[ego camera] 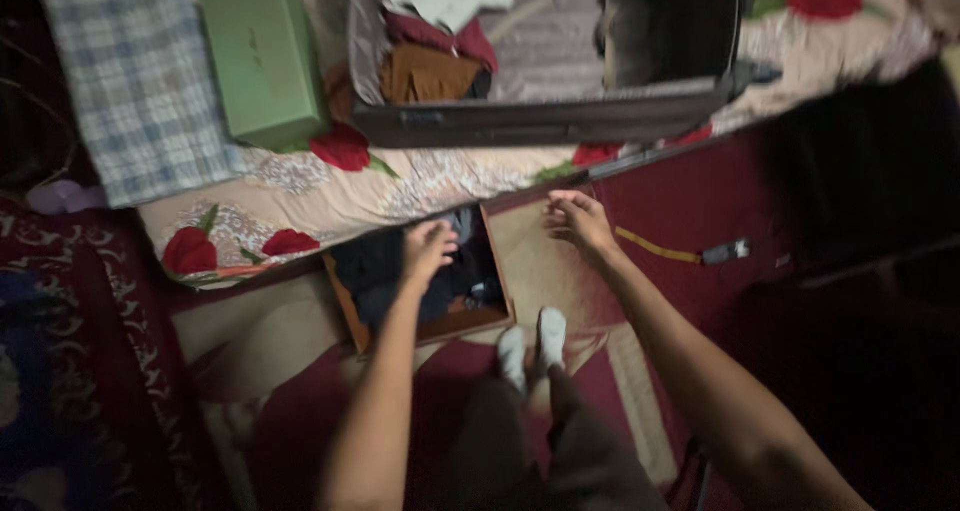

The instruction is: The person folds various clothing items, including shirts and pants, and places them into an open suitcase on a bed. The person repeatedly retrieves clothes from a nearby drawer, folds them, and arranges them inside the suitcase.

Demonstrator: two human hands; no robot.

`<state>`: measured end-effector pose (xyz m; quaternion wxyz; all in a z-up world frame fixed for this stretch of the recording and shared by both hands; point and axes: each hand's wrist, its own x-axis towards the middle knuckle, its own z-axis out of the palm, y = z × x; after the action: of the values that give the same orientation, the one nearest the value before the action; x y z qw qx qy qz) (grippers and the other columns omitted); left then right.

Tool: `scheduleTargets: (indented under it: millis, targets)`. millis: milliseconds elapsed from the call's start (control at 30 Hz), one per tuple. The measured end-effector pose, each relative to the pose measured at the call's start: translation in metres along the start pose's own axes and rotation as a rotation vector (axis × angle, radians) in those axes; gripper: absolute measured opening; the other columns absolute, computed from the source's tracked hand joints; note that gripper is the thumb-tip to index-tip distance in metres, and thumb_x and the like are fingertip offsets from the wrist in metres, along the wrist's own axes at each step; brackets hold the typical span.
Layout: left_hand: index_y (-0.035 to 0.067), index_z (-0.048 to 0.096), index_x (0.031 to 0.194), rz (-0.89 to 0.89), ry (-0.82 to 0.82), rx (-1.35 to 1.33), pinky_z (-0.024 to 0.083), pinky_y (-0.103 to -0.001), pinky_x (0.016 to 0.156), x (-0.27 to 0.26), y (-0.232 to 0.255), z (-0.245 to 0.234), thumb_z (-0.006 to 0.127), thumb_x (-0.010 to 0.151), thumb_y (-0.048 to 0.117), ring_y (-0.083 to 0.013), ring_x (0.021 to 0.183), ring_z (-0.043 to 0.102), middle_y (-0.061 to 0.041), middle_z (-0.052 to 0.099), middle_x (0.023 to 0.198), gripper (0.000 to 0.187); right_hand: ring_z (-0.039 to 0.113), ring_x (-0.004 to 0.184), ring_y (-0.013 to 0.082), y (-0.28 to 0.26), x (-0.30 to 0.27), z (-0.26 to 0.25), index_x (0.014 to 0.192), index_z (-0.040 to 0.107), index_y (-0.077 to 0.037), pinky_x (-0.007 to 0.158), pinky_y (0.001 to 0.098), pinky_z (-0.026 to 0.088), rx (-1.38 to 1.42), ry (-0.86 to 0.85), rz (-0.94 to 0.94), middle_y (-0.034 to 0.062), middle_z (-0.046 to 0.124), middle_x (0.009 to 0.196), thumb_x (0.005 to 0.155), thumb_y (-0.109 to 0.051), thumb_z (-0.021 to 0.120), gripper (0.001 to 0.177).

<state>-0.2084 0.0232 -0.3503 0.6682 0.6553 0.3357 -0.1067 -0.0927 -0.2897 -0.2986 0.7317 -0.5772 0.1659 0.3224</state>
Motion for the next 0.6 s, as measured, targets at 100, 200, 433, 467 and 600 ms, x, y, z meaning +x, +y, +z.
scheduleTargets:
  millis: [100, 200, 433, 467, 600]
  targets:
    - [0.006, 0.068, 0.122, -0.009, 0.044, 0.04, 0.058, -0.027, 0.06, -0.002, -0.019, -0.029, 0.064, 0.099, 0.038, -0.016, 0.081, 0.074, -0.009, 0.077, 0.101, 0.039, 0.071, 0.078, 0.0157, 0.034, -0.013, 0.004, 0.116, 0.064, -0.01, 0.069, 0.0323, 0.058, 0.006, 0.029, 0.036, 0.0044, 0.072, 0.094, 0.102, -0.02, 0.058, 0.018]
    - [0.006, 0.067, 0.123, 0.029, 0.094, 0.074, 0.058, -0.028, 0.061, 0.004, -0.043, -0.058, 0.063, 0.1, 0.034, -0.0154, 0.081, 0.074, -0.009, 0.077, 0.102, 0.037, 0.071, 0.076, 0.0166, 0.063, -0.014, 0.007, 0.115, 0.065, -0.009, 0.067, 0.0324, 0.059, 0.012, 0.007, 0.003, 0.005, 0.072, 0.093, 0.103, -0.021, 0.056, 0.019]
    - [0.002, 0.067, 0.124, 0.3, 0.093, 0.248, 0.058, -0.028, 0.068, 0.049, -0.149, -0.154, 0.06, 0.104, 0.014, -0.0136, 0.079, 0.068, -0.01, 0.073, 0.1, 0.024, 0.07, 0.068, 0.0167, 0.145, 0.003, 0.035, 0.115, 0.064, -0.01, 0.062, 0.0314, 0.057, 0.076, 0.096, 0.021, 0.005, 0.07, 0.088, 0.105, -0.022, 0.055, 0.019]
    - [0.002, 0.067, 0.125, 0.371, 0.061, 0.255, 0.057, -0.027, 0.072, 0.057, -0.175, -0.169, 0.06, 0.106, 0.011, -0.0133, 0.079, 0.066, -0.011, 0.073, 0.1, 0.022, 0.07, 0.069, 0.0161, 0.165, 0.004, 0.043, 0.115, 0.064, -0.009, 0.063, 0.031, 0.058, 0.068, 0.104, 0.017, 0.0051, 0.071, 0.089, 0.104, -0.021, 0.056, 0.018]
    - [0.006, 0.067, 0.123, 0.132, 0.055, 0.659, 0.056, -0.035, 0.074, 0.106, -0.265, -0.21, 0.066, 0.099, 0.01, -0.0243, 0.083, 0.07, -0.013, 0.075, 0.099, 0.024, 0.069, 0.071, 0.0145, 0.232, 0.025, 0.07, 0.116, 0.065, -0.009, 0.064, 0.0298, 0.058, 0.073, 0.156, -0.001, 0.0047, 0.071, 0.09, 0.103, -0.017, 0.057, 0.017]
